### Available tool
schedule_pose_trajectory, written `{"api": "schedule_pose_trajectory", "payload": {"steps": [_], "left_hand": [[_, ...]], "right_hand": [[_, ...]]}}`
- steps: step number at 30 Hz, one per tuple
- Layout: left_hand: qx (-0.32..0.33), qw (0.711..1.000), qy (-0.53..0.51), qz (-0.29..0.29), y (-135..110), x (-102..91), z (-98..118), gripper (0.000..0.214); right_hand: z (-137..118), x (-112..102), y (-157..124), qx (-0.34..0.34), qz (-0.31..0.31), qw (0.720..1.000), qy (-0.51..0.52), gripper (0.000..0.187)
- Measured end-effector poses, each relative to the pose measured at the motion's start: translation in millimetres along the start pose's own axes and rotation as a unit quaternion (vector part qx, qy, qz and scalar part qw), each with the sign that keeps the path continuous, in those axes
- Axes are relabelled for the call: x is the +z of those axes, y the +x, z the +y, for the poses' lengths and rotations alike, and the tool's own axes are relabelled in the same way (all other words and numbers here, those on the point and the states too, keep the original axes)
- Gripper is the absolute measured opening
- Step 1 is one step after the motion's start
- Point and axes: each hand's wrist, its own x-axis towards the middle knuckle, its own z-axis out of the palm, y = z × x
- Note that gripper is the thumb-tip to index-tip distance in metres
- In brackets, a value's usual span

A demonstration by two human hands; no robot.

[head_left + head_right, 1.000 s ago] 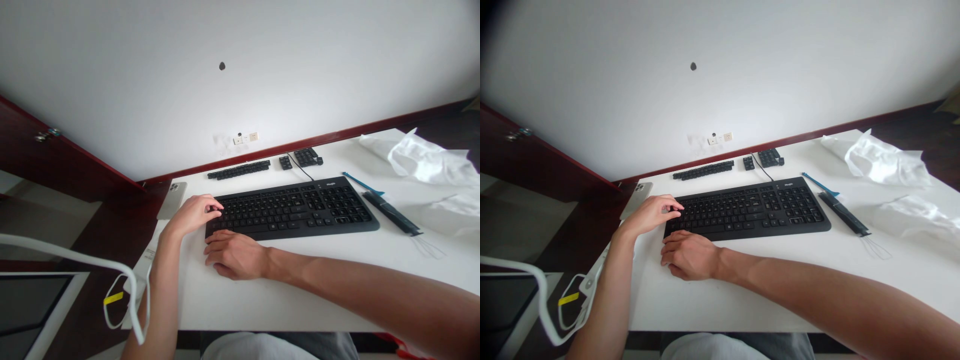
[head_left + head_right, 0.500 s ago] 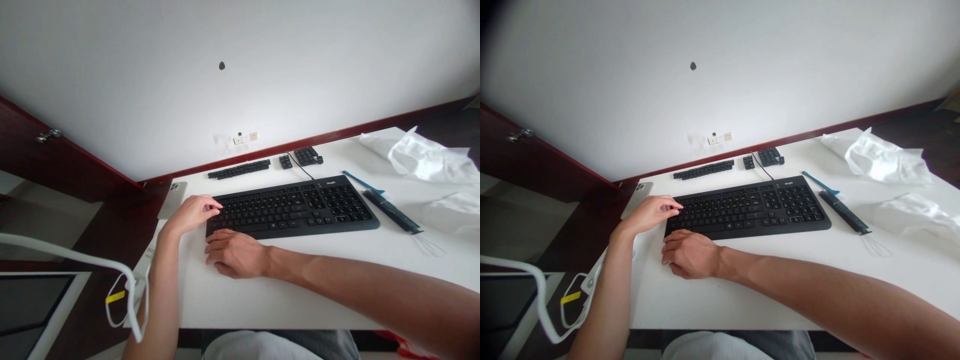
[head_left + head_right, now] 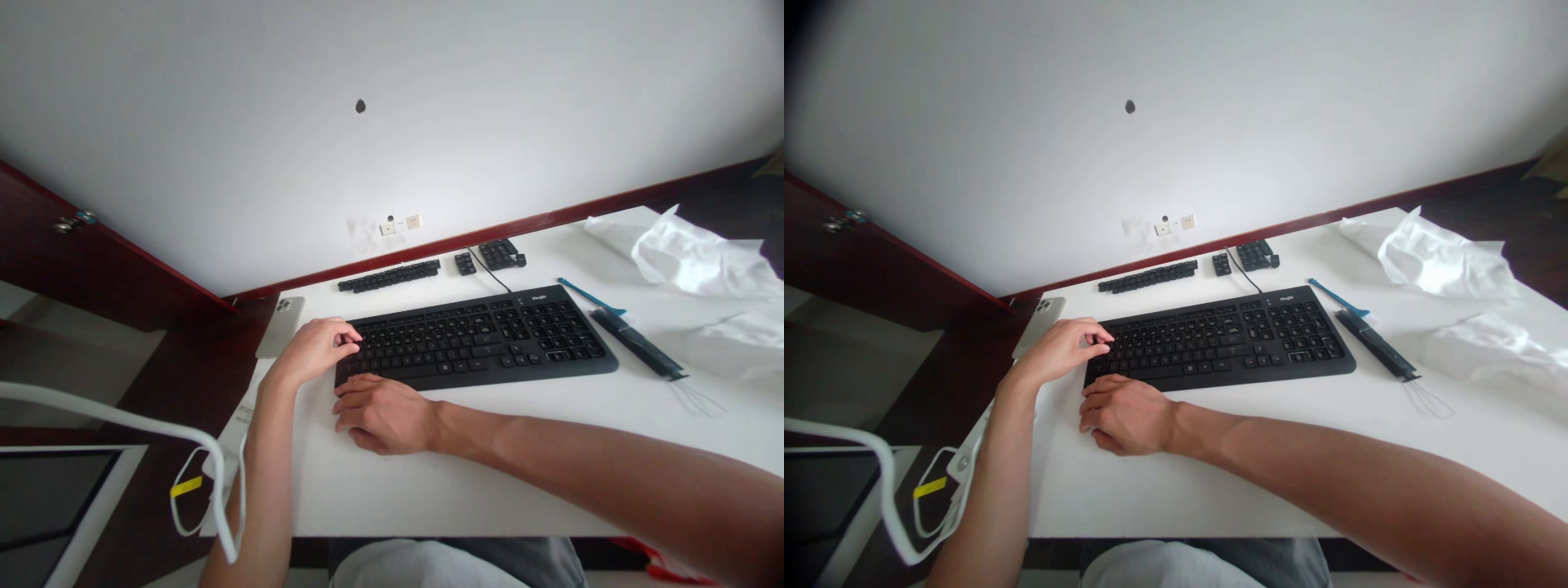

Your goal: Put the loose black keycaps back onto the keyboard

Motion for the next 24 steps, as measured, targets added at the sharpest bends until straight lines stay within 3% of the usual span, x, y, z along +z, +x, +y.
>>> {"api": "schedule_pose_trajectory", "payload": {"steps": [10, 24], "left_hand": [[-0.006, 0.998, 0.05, 0.024, -1.8, 3.4, 8.8, 0.014], [-0.045, 0.992, -0.12, 0.002, 9.9, 16.4, -15.5, 0.018]], "right_hand": [[0.7, 0.6, -1.0, -0.004, 0.0, 1.0, 0.0, 0.02], [0.7, 0.5, -1.1, -0.007, 0.0, 1.0, -0.003, 0.02]]}}
